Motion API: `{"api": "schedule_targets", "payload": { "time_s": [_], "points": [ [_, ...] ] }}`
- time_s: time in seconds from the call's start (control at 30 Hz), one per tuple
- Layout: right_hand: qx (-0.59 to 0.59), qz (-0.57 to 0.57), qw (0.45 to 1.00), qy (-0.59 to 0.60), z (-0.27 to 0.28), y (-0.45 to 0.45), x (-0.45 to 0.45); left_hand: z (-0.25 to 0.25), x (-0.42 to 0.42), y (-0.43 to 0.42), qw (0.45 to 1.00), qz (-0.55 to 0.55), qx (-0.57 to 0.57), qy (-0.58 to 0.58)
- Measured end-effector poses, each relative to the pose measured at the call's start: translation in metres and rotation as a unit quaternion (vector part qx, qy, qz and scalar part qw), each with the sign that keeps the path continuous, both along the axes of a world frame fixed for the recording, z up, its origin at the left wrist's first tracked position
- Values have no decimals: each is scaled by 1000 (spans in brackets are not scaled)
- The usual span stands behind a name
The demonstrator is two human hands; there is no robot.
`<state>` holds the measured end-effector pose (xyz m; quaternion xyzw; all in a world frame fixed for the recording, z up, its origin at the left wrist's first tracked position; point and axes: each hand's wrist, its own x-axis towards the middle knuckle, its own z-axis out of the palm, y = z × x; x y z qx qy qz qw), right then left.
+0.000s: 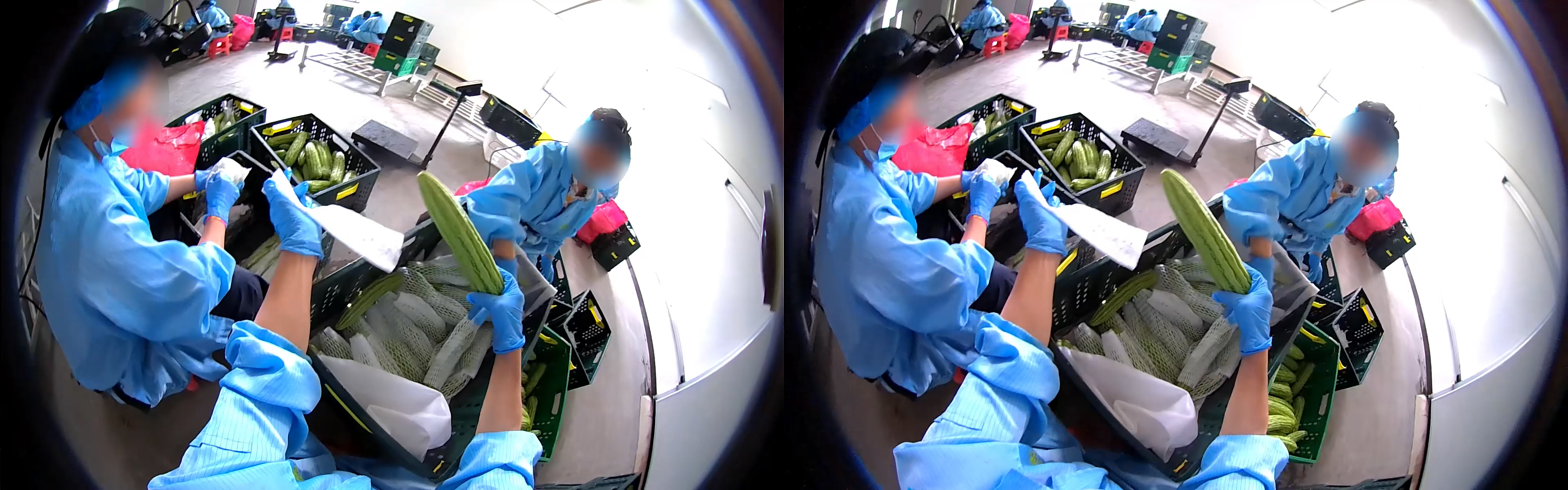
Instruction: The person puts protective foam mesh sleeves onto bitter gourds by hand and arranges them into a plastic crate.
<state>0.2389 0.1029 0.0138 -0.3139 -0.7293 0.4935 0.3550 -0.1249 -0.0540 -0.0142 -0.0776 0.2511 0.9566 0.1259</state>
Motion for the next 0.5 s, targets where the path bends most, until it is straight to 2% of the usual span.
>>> {"api": "schedule_targets", "payload": {
  "time_s": [0.03,0.07,0.13,0.2,0.23,0.3,0.33,0.37,0.4,0.47,0.5],
  "points": [
    [-95,-13,995,-9,22,-19,-3,3,4,-3,1000,4,23,18],
    [-134,0,991,29,26,-23,-3,1,3,-1,999,-3,31,22],
    [-212,31,972,101,30,-27,-5,16,12,-5,995,-72,-28,65],
    [-251,42,956,146,20,-21,-6,28,31,-4,973,-187,-41,130],
    [-270,55,947,167,14,-17,-8,33,35,-5,935,-328,19,135],
    [-300,113,927,195,9,-18,-10,36,53,0,865,-443,-57,229],
    [-309,160,915,202,10,-21,-11,36,59,3,818,-511,-55,259],
    [-318,207,902,208,11,-24,-13,44,81,9,852,-467,-84,219],
    [-323,217,896,213,9,-28,-16,39,78,12,771,-539,-109,321],
    [-336,240,883,223,2,-35,-23,40,100,14,808,-529,-30,258],
    [-355,272,871,202,-3,-35,-25,39,101,15,788,-554,0,270]
  ]
}}
